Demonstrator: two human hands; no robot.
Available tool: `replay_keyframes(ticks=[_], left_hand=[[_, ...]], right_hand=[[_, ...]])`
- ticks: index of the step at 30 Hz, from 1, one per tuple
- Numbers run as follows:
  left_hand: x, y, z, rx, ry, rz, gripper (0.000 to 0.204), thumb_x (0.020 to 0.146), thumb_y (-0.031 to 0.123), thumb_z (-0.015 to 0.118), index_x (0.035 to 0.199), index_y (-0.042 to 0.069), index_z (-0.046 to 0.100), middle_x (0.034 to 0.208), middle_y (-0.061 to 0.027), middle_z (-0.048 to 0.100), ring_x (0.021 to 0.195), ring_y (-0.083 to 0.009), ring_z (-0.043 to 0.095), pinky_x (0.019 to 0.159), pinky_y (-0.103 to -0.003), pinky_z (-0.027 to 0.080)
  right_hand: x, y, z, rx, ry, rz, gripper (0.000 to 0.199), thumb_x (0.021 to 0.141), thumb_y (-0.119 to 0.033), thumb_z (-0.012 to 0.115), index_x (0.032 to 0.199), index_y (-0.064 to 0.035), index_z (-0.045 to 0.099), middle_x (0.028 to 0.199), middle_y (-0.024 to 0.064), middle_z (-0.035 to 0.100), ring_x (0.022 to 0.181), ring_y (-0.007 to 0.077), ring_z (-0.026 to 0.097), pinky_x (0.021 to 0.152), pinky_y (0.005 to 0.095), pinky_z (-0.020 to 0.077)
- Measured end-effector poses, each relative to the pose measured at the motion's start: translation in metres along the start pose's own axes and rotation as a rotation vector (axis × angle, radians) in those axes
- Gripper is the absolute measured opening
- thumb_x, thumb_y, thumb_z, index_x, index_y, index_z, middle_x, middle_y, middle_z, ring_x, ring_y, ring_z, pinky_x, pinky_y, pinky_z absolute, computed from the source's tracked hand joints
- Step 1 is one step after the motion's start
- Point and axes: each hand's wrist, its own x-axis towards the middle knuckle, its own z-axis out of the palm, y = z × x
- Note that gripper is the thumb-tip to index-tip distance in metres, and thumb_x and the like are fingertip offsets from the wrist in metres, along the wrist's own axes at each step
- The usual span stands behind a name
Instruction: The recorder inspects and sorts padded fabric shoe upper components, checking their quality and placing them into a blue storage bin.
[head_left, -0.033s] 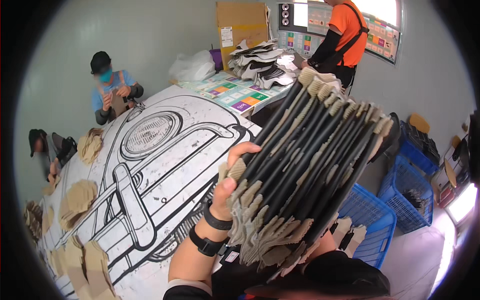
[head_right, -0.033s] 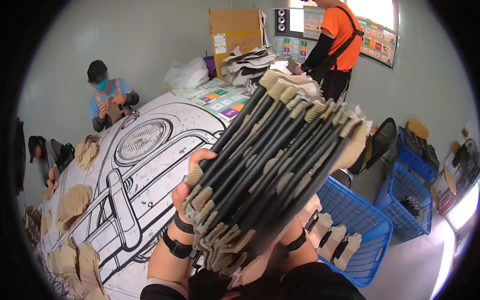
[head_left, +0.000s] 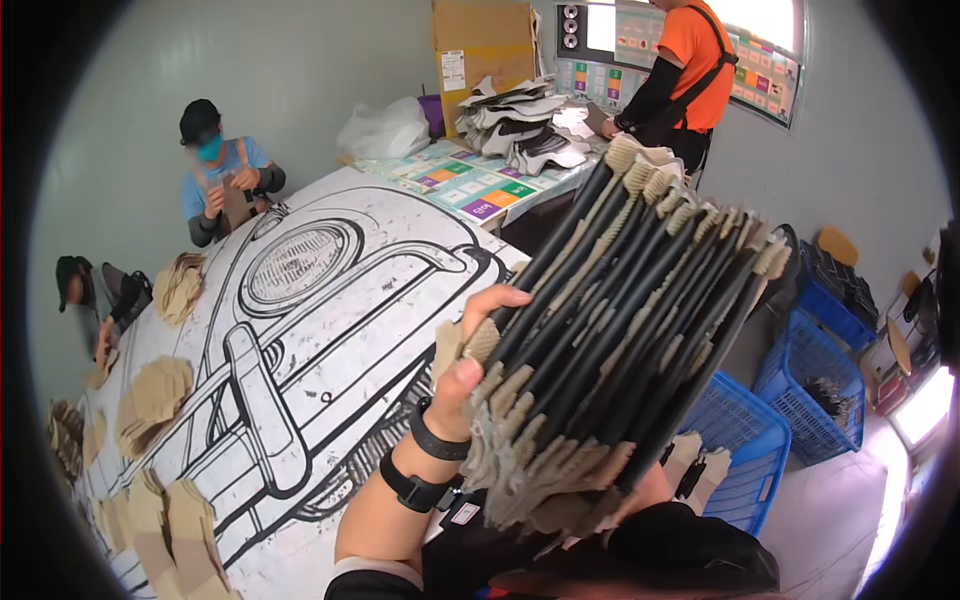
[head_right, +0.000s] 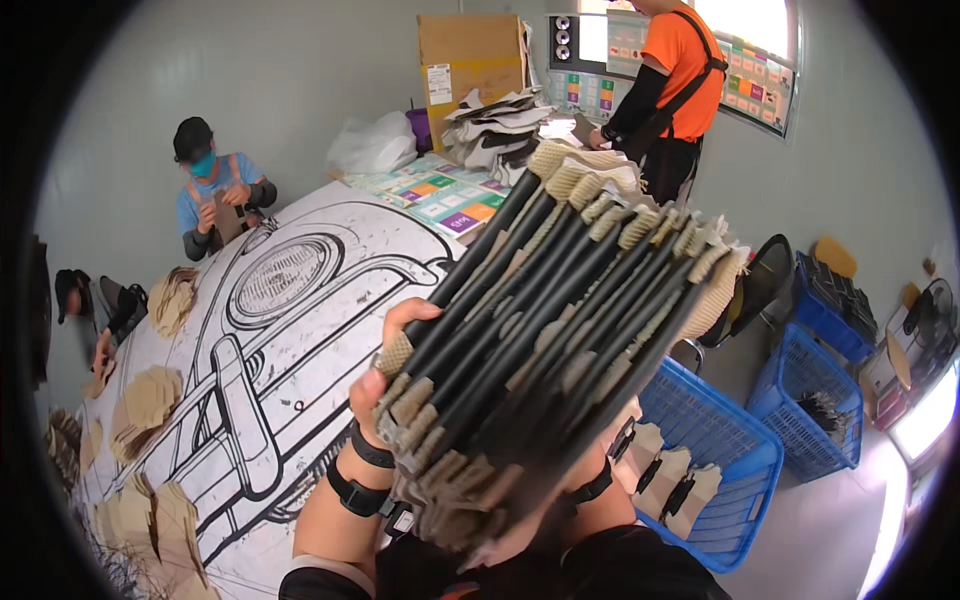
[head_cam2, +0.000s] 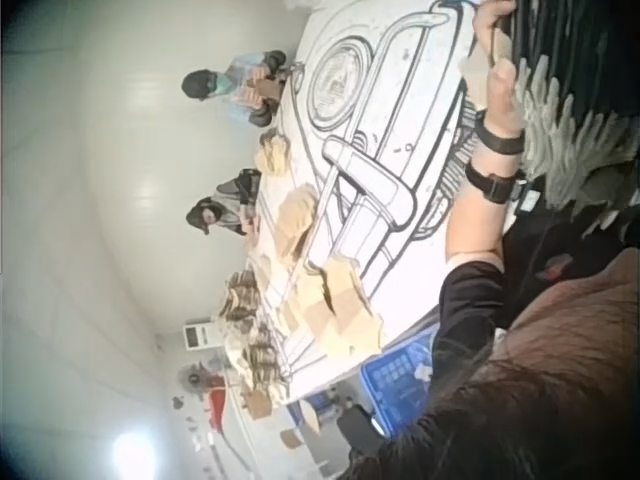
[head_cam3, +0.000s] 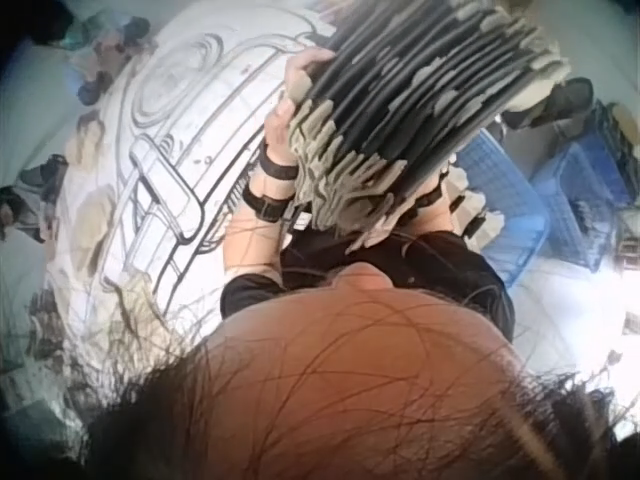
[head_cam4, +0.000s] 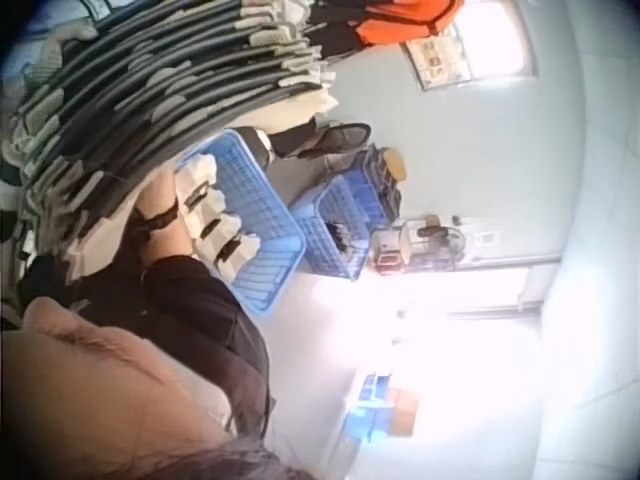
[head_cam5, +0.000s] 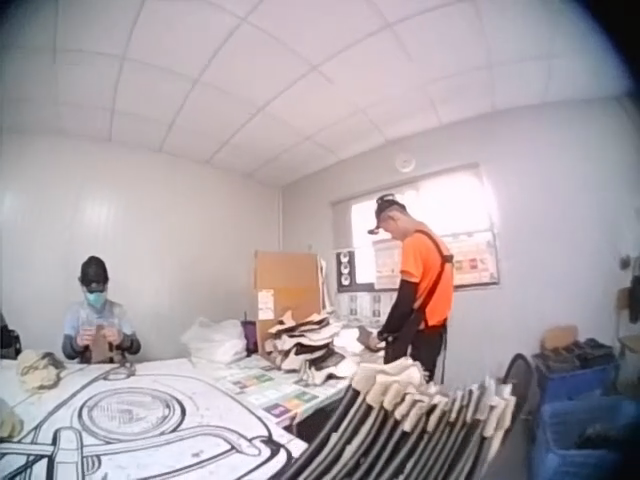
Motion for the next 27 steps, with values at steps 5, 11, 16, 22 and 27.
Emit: replay_keyframes(ticks=[5, 11, 16, 22, 27], left_hand=[[0.0, -0.016, 0.007, 0.47, -0.13, 0.058, 0.08, 0.084, 0.054, 0.054, 0.14, 0.001, 0.032, 0.138, -0.0127, 0.04, 0.131, -0.0233, 0.034, 0.111, -0.033, 0.021], [0.0, -0.02, -0.003, 0.423, -0.211, -0.105, 0.059, 0.099, 0.035, 0.042, 0.145, 0.001, 0.028, 0.14, -0.016, 0.042, 0.13, -0.0232, 0.039, 0.108, -0.035, 0.028], [-0.001, -0.009, -0.004, 0.712, -0.191, -0.072, 0.089, 0.089, 0.072, 0.032, 0.147, 0.006, 0.024, 0.145, -0.0177, 0.036, 0.128, -0.0303, 0.043, 0.107, -0.043, 0.029], [0.004, -0.021, -0.009, 0.679, -0.23, -0.136, 0.085, 0.091, 0.068, 0.034, 0.147, 0.005, 0.025, 0.144, -0.0186, 0.037, 0.127, -0.0323, 0.044, 0.107, -0.042, 0.03], [0.003, -0.029, -0.015, 0.685, -0.255, -0.169, 0.069, 0.095, 0.028, 0.058, 0.148, 0.006, 0.02, 0.146, -0.0169, 0.035, 0.135, -0.0296, 0.035, 0.107, -0.036, 0.03]], right_hand=[[-0.013, -0.014, -0.003, -0.068, 0.052, -0.02, 0.074, 0.087, -0.04, 0.061, 0.141, 0.0018, 0.033, 0.138, 0.016, 0.043, 0.126, 0.0276, 0.044, 0.104, 0.0378, 0.0363], [-0.007, -0.049, -0.024, -0.136, 0.092, -0.164, 0.076, 0.085, -0.042, 0.063, 0.14, 0.0022, 0.033, 0.135, 0.0159, 0.045, 0.123, 0.027, 0.047, 0.102, 0.037, 0.0386], [-0.017, -0.076, -0.028, -0.193, 0.132, -0.257, 0.078, 0.083, -0.043, 0.064, 0.139, 0.0025, 0.034, 0.133, 0.0158, 0.047, 0.121, 0.0265, 0.049, 0.1, 0.0363, 0.0405], [-0.042, -0.088, -0.041, -0.225, 0.194, -0.274, 0.08, 0.082, -0.045, 0.066, 0.138, 0.0029, 0.035, 0.131, 0.0156, 0.049, 0.118, 0.0259, 0.051, 0.098, 0.0354, 0.0427], [-0.043, -0.08, -0.045, -0.221, 0.19, -0.193, 0.082, 0.08, -0.046, 0.068, 0.138, 0.0032, 0.036, 0.129, 0.0155, 0.051, 0.116, 0.0255, 0.054, 0.096, 0.0347, 0.0446]])
